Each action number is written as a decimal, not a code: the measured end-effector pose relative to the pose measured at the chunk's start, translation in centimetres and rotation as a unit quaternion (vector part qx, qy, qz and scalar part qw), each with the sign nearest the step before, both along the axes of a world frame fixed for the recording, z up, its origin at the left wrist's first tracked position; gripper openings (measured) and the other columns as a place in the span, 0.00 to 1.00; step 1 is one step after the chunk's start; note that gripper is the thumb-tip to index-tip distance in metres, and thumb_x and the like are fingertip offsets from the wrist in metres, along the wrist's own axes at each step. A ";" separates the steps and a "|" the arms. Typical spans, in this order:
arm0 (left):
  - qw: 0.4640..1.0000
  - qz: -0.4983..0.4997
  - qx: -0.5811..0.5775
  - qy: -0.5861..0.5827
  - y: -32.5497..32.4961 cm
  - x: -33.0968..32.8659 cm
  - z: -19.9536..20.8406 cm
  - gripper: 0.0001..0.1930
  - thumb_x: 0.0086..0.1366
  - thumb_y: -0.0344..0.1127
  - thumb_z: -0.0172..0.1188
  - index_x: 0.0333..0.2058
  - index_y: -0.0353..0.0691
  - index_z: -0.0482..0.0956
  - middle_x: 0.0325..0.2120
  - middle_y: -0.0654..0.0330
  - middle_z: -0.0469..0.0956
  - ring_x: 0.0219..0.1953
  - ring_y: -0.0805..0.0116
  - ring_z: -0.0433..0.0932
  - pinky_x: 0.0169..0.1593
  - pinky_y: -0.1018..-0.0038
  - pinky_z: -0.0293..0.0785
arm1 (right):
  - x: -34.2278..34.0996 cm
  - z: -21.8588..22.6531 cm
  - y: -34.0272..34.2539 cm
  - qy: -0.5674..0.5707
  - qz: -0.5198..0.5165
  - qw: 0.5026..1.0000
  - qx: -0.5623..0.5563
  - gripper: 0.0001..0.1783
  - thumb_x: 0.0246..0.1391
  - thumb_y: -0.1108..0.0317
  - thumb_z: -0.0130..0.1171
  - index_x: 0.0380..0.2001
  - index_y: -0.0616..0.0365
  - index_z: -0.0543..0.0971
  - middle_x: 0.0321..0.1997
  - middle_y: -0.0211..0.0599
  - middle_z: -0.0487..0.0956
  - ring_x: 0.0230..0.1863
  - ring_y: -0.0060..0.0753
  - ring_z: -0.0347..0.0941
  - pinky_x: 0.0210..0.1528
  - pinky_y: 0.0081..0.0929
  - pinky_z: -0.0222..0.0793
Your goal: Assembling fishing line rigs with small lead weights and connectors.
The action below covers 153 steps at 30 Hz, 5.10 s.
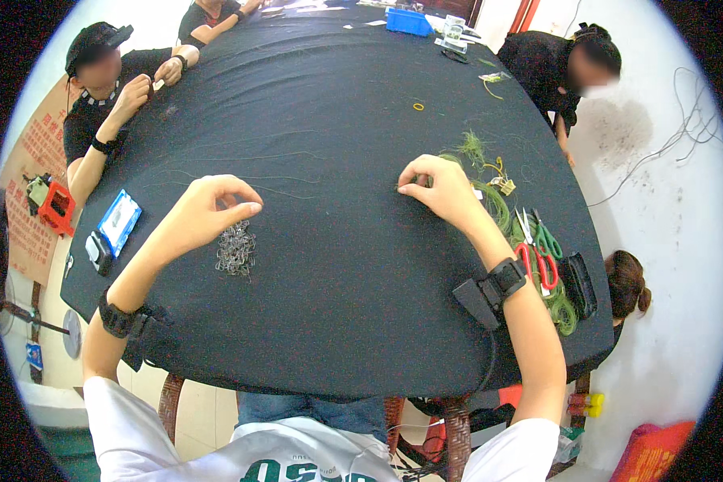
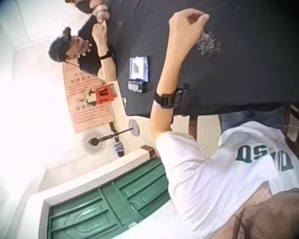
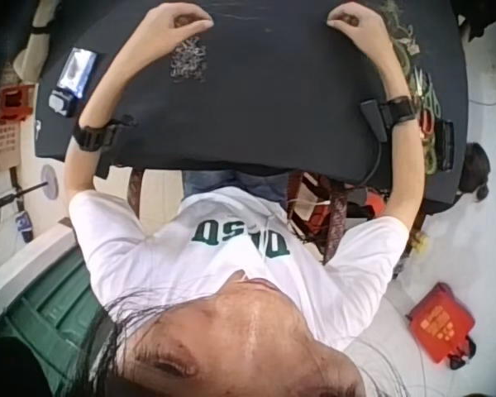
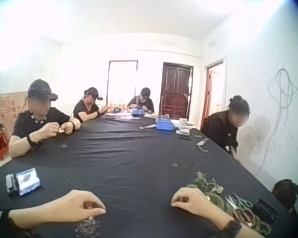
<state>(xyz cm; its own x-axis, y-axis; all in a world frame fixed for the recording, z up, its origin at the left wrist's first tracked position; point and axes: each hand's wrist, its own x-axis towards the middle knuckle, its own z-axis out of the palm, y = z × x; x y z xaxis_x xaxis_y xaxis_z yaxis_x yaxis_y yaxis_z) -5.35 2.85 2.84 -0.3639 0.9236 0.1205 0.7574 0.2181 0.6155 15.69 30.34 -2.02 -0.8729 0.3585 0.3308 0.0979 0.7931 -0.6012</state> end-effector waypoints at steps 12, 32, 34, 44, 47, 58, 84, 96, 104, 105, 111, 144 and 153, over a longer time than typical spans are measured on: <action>0.992 -0.114 0.041 -0.021 4.2 4.4 -1.9 0.14 0.57 0.35 0.61 0.40 0.34 0.77 0.29 0.58 0.79 0.27 0.71 0.75 0.32 0.74 0.71 | -0.8 0.9 -5.1 0.025 0.051 0.998 -0.019 0.05 0.47 0.73 0.61 0.29 0.60 0.78 0.25 0.33 0.78 0.24 0.24 0.71 0.29 0.22 0.67; 0.979 -0.096 0.122 -0.132 4.5 5.1 -4.6 0.06 0.59 0.29 0.58 0.34 0.35 0.79 0.24 0.64 0.80 0.23 0.82 0.72 0.26 0.82 0.67 | 0.2 1.1 -8.4 0.005 0.050 0.998 0.030 0.16 0.42 0.78 0.60 0.38 0.57 0.74 0.31 0.36 0.76 0.32 0.35 0.73 0.37 0.30 0.69; 0.979 -0.085 0.136 -0.128 4.5 5.2 -4.5 0.06 0.59 0.30 0.59 0.34 0.35 0.79 0.23 0.65 0.79 0.23 0.84 0.71 0.25 0.83 0.65 | 0.6 0.3 -7.3 -0.002 0.063 0.996 0.065 0.10 0.44 0.77 0.59 0.33 0.58 0.76 0.29 0.35 0.76 0.33 0.36 0.72 0.37 0.30 0.68; 0.968 -0.046 0.188 -0.162 4.2 5.7 -4.5 0.08 0.59 0.27 0.60 0.38 0.37 0.77 0.30 0.64 0.77 0.26 0.83 0.71 0.25 0.84 0.65 | 0.3 -0.3 -7.4 0.016 0.035 0.998 -0.057 0.09 0.49 0.77 0.58 0.36 0.61 0.78 0.30 0.36 0.80 0.28 0.24 0.76 0.29 0.22 0.70; 0.971 -0.049 0.207 -0.105 4.1 5.8 -4.6 0.08 0.58 0.27 0.60 0.37 0.38 0.76 0.29 0.65 0.76 0.26 0.82 0.70 0.25 0.83 0.65 | 0.3 0.4 -7.8 0.024 0.014 0.986 -0.163 0.14 0.50 0.79 0.55 0.42 0.61 0.75 0.34 0.37 0.80 0.35 0.26 0.79 0.35 0.22 0.73; 0.972 -0.134 0.188 0.036 4.2 6.6 -5.4 0.11 0.52 0.37 0.67 0.33 0.41 0.78 0.27 0.62 0.75 0.22 0.70 0.73 0.27 0.76 0.71 | 0.1 -0.6 -7.4 0.034 0.083 0.964 -0.251 0.12 0.53 0.82 0.51 0.42 0.67 0.74 0.40 0.40 0.78 0.46 0.31 0.77 0.48 0.25 0.73; 0.911 -0.089 0.153 -0.373 4.0 6.0 -4.6 0.07 0.65 0.30 0.55 0.36 0.33 0.79 0.30 0.61 0.79 0.25 0.81 0.73 0.24 0.85 0.67 | -0.2 -1.8 -7.0 0.109 -0.006 0.966 -0.236 0.14 0.54 0.81 0.51 0.45 0.65 0.74 0.44 0.39 0.78 0.47 0.30 0.76 0.47 0.24 0.73; 0.882 -0.130 0.173 -0.418 4.5 5.4 -4.7 0.09 0.67 0.32 0.52 0.37 0.33 0.77 0.41 0.50 0.78 0.40 0.67 0.79 0.28 0.81 0.75 | 3.9 2.3 -2.0 -0.058 -0.144 0.984 0.083 0.14 0.41 0.64 0.66 0.30 0.59 0.76 0.30 0.36 0.78 0.30 0.33 0.73 0.35 0.29 0.69; 0.855 -0.173 0.151 -0.466 4.6 5.4 -4.6 0.10 0.68 0.36 0.50 0.37 0.34 0.72 0.39 0.48 0.79 0.42 0.61 0.80 0.33 0.74 0.78 | 3.2 1.2 -1.3 -0.093 -0.039 0.994 0.047 0.11 0.42 0.66 0.66 0.30 0.58 0.77 0.23 0.33 0.72 0.24 0.30 0.67 0.29 0.27 0.64; 0.852 -0.173 0.150 -0.470 4.6 5.4 -4.7 0.10 0.68 0.36 0.50 0.37 0.34 0.72 0.39 0.48 0.79 0.42 0.61 0.80 0.34 0.74 0.78 | 3.1 1.2 -1.6 -0.085 -0.037 0.995 0.044 0.11 0.42 0.66 0.65 0.30 0.57 0.77 0.23 0.33 0.72 0.24 0.30 0.66 0.29 0.26 0.64; 0.842 -0.179 0.143 -0.488 4.6 5.2 -4.9 0.09 0.67 0.35 0.52 0.36 0.34 0.74 0.34 0.52 0.79 0.38 0.64 0.80 0.36 0.73 0.78 | 2.3 0.9 -2.3 -0.084 -0.065 0.991 0.076 0.08 0.44 0.68 0.63 0.29 0.55 0.77 0.22 0.33 0.71 0.24 0.33 0.67 0.29 0.28 0.64; 0.915 -0.119 0.124 -0.365 1.4 2.9 -2.3 0.07 0.61 0.31 0.60 0.35 0.35 0.81 0.32 0.62 0.77 0.23 0.82 0.70 0.20 0.86 0.64 | -0.6 3.7 -9.3 0.118 0.013 0.950 -0.289 0.14 0.57 0.65 0.55 0.46 0.57 0.73 0.42 0.32 0.77 0.27 0.18 0.72 0.26 0.15 0.68; 0.925 -0.086 0.204 -0.309 0.6 4.0 -4.0 0.06 0.61 0.29 0.59 0.35 0.35 0.81 0.31 0.63 0.75 0.23 0.84 0.68 0.20 0.86 0.58 | -1.7 1.1 -13.8 -0.070 0.111 0.803 -0.581 0.08 0.58 0.65 0.55 0.33 0.59 0.76 0.26 0.30 0.77 0.26 0.17 0.73 0.23 0.13 0.66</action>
<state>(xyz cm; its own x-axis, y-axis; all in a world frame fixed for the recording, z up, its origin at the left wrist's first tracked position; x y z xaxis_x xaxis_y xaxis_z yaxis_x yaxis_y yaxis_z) -1.31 3.42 -1.19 -0.3306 0.8982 0.2897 0.2357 -0.2187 0.9469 13.98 16.57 -0.89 -0.9577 0.1843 -0.2210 0.1620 -0.2892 -0.9434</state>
